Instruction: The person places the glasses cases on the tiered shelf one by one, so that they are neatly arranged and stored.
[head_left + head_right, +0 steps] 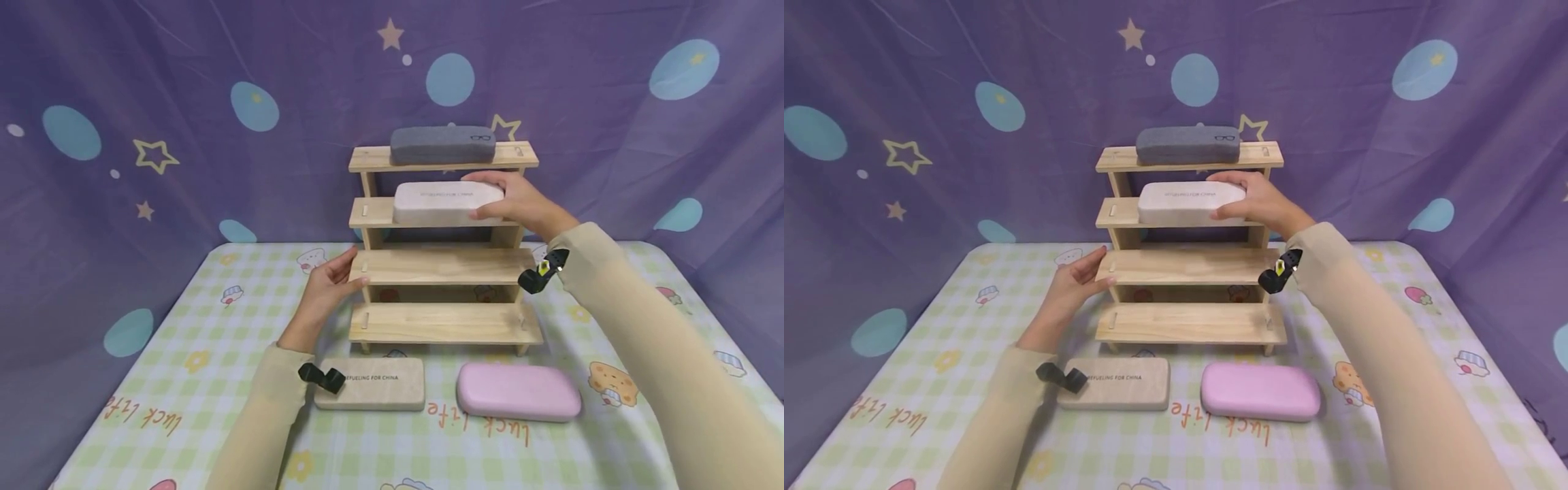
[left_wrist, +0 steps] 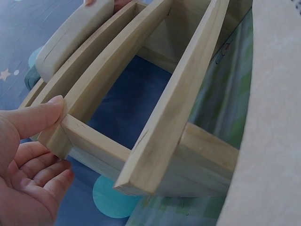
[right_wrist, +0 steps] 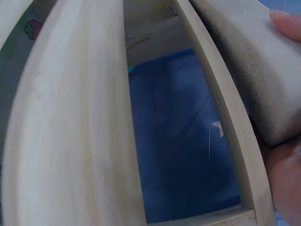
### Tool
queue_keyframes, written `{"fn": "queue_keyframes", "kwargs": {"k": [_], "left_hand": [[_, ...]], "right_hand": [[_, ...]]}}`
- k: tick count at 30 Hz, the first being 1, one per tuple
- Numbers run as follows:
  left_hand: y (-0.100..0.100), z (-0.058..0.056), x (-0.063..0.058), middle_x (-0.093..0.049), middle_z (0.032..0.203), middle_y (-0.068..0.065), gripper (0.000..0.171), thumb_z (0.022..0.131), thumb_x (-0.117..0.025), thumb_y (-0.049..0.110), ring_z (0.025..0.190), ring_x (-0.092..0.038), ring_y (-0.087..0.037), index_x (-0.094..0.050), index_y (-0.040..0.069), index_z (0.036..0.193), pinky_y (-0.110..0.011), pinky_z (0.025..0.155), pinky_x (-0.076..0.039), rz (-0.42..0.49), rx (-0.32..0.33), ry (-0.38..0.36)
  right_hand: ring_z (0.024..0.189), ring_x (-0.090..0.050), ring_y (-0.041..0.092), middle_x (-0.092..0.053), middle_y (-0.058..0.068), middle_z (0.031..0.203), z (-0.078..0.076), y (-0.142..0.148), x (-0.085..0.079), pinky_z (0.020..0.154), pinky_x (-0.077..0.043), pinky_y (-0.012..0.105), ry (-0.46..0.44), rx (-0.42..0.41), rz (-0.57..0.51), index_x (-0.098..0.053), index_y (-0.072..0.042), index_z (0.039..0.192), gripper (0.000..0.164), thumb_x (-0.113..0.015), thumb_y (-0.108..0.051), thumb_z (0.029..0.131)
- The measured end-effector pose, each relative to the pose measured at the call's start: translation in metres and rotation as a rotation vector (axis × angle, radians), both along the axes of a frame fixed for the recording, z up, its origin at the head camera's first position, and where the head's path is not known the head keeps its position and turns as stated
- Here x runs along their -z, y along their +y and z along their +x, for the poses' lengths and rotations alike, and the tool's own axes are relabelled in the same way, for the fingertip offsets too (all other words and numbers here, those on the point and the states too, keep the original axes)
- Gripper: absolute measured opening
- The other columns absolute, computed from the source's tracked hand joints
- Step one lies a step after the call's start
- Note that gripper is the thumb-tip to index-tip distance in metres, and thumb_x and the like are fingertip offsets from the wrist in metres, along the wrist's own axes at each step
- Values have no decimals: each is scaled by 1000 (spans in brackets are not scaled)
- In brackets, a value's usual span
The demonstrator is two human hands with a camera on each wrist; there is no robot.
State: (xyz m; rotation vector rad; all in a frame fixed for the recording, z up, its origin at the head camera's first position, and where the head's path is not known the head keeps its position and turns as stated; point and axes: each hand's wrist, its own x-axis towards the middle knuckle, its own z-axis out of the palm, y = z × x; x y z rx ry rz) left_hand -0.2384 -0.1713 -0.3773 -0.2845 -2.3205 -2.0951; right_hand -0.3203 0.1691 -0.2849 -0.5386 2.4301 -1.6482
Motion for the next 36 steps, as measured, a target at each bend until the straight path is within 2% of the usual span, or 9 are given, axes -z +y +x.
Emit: {"fn": "queue_keyframes", "kwargs": {"k": [11,16,27,31,36], "left_hand": [[0,-1,3,-41,143,-19,65,83,-68,-4,131,-42,-27,-38,-6,140,-30,105,-39,8,-3,-1],[-1,0,2,-41,143,-19,65,83,-68,-3,131,-42,-27,-37,-5,140,-25,102,-40,-10,-7,-4],[1,-1,0,-40,144,-17,64,84,-67,-4,131,-42,-27,-38,-4,140,-26,103,-39,-18,-11,-9],[1,-1,0,-39,144,-19,64,84,-66,-5,132,-40,-28,-37,-5,141,-28,105,-38,-20,-5,-5],[0,-2,1,-40,144,-18,64,84,-66,-5,132,-40,-27,-37,-4,141,-30,106,-38,-24,-11,-16]], "right_hand": [[99,-54,14,-54,6,130,-9,2,0,86,-43,21,38,5,45,-52,-15,136,68,-78,-11,74],[97,-55,15,-55,6,128,-10,1,1,83,-45,20,21,-10,39,-51,-15,136,68,-78,-11,74],[96,-55,14,-55,7,128,-15,1,1,82,-46,20,47,-50,44,-50,-12,137,67,-77,-12,76],[96,-55,14,-55,7,128,-16,1,0,81,-47,21,27,-68,31,-49,-11,138,66,-77,-11,77],[99,-53,15,-50,9,135,-17,1,-1,82,-46,20,21,-92,66,-47,-11,139,66,-75,-10,79]]}}
